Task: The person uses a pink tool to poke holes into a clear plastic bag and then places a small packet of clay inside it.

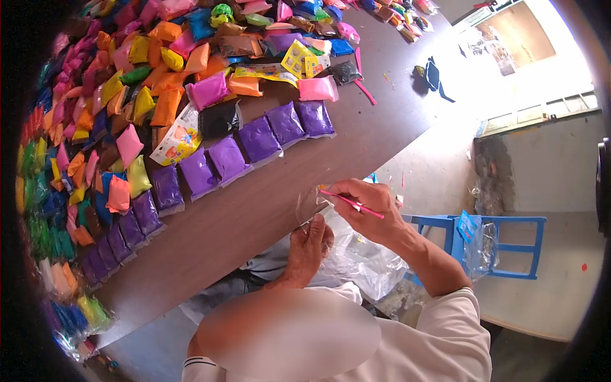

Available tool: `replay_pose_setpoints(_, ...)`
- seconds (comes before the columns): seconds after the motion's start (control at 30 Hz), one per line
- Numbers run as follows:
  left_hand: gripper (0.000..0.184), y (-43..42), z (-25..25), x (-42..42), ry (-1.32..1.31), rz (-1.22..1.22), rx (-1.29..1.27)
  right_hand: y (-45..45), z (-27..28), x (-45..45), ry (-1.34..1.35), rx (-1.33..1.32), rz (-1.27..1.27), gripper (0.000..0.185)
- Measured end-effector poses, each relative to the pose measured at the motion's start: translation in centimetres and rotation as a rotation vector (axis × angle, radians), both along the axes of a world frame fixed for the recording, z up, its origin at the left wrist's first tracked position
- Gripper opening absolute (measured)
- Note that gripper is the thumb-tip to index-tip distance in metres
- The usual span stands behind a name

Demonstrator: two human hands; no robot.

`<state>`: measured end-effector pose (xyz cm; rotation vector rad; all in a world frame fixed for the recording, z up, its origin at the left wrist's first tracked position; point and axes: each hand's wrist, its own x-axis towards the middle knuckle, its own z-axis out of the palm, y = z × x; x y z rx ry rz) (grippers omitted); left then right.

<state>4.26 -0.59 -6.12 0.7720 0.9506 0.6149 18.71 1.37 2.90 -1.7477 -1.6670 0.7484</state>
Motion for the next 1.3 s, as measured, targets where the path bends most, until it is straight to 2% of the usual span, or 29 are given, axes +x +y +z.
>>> replay_pose_setpoints(0.07, 0.056, 0.0, -0.1, -0.1, -0.004, 0.011, 0.013, -0.1, -1.6, -0.1, -0.050, 0.151, 0.055, 0.011)
replay_pose_setpoints(0.17, 0.056, 0.0, -0.1, -0.3, -0.017, 0.000, -0.031, 0.4, -2.3, 0.3, -0.297, 0.221, 0.150, 0.010)
replay_pose_setpoints(0.27, 0.054, 0.1, 0.6, -0.3, -0.038, -0.005, -0.121, 1.6, -2.4, 1.6, -0.506, 0.326, 0.120, 0.011)
replay_pose_setpoints(0.33, 0.054, 0.3, 1.2, -0.5, -0.048, -0.004, -0.161, 1.9, -2.3, 1.6, -0.411, 0.384, 0.081, 0.014)
replay_pose_setpoints(0.4, 0.054, 0.2, 0.3, -0.6, -0.066, 0.002, -0.078, 0.9, -1.1, 0.4, -0.357, 0.368, 0.120, 0.014)
replay_pose_setpoints(0.43, 0.053, 0.1, 0.0, -0.7, -0.073, 0.002, -0.038, 0.7, -1.3, -0.6, -0.380, 0.464, 0.164, 0.015)
replay_pose_setpoints(0.53, 0.054, 0.1, 0.3, -0.6, -0.062, -0.012, -0.088, 0.6, -3.8, -0.5, -0.399, 0.411, 0.167, 0.015)
replay_pose_setpoints(0.57, 0.054, 0.1, 0.4, -0.6, -0.060, -0.015, -0.092, 0.9, -3.8, 0.0, -0.489, 0.368, 0.148, 0.016)
replay_pose_setpoints(0.7, 0.055, 0.2, 0.7, -0.7, -0.067, -0.005, -0.078, 0.6, -2.5, -0.2, -0.495, 0.340, 0.107, 0.017)
replay_pose_setpoints(0.8, 0.054, 0.0, 0.1, -0.7, -0.104, 0.001, -0.043, 0.3, -3.5, -1.3, -0.412, 0.465, 0.186, 0.012)
replay_pose_setpoints(0.83, 0.054, 0.1, 0.0, -0.7, -0.119, 0.000, -0.026, 0.3, -3.4, -0.7, -0.568, 0.351, 0.196, 0.013)
replay_pose_setpoints(0.93, 0.054, 0.1, 0.4, -0.7, -0.121, 0.004, -0.101, 1.2, -2.5, 1.0, -0.520, 0.189, 0.018, 0.017)
replay_pose_setpoints(0.97, 0.054, 0.1, 0.2, -0.7, -0.127, 0.009, -0.086, 1.2, -2.2, 0.3, -0.491, 0.390, 0.050, 0.016)
replay_pose_setpoints(1.07, 0.053, 0.0, 0.0, -0.6, -0.144, 0.013, -0.063, -0.1, -3.2, -1.4, -0.448, 0.357, 0.193, 0.014)
replay_pose_setpoints(1.1, 0.052, 0.0, 0.1, -0.6, -0.146, 0.012, -0.069, 0.3, -3.7, -1.2, -0.392, 0.461, 0.165, 0.015)
replay_pose_setpoints(1.2, 0.053, 0.0, 0.3, -0.6, -0.135, 0.020, -0.101, 1.0, -2.5, 0.8, -0.586, 0.236, 0.003, 0.016)
replay_pose_setpoints(1.3, 0.053, -0.1, 0.0, 0.0, -0.184, 0.101, -0.122, 0.5, -2.6, -1.1, -0.424, 0.356, 0.103, 0.016)
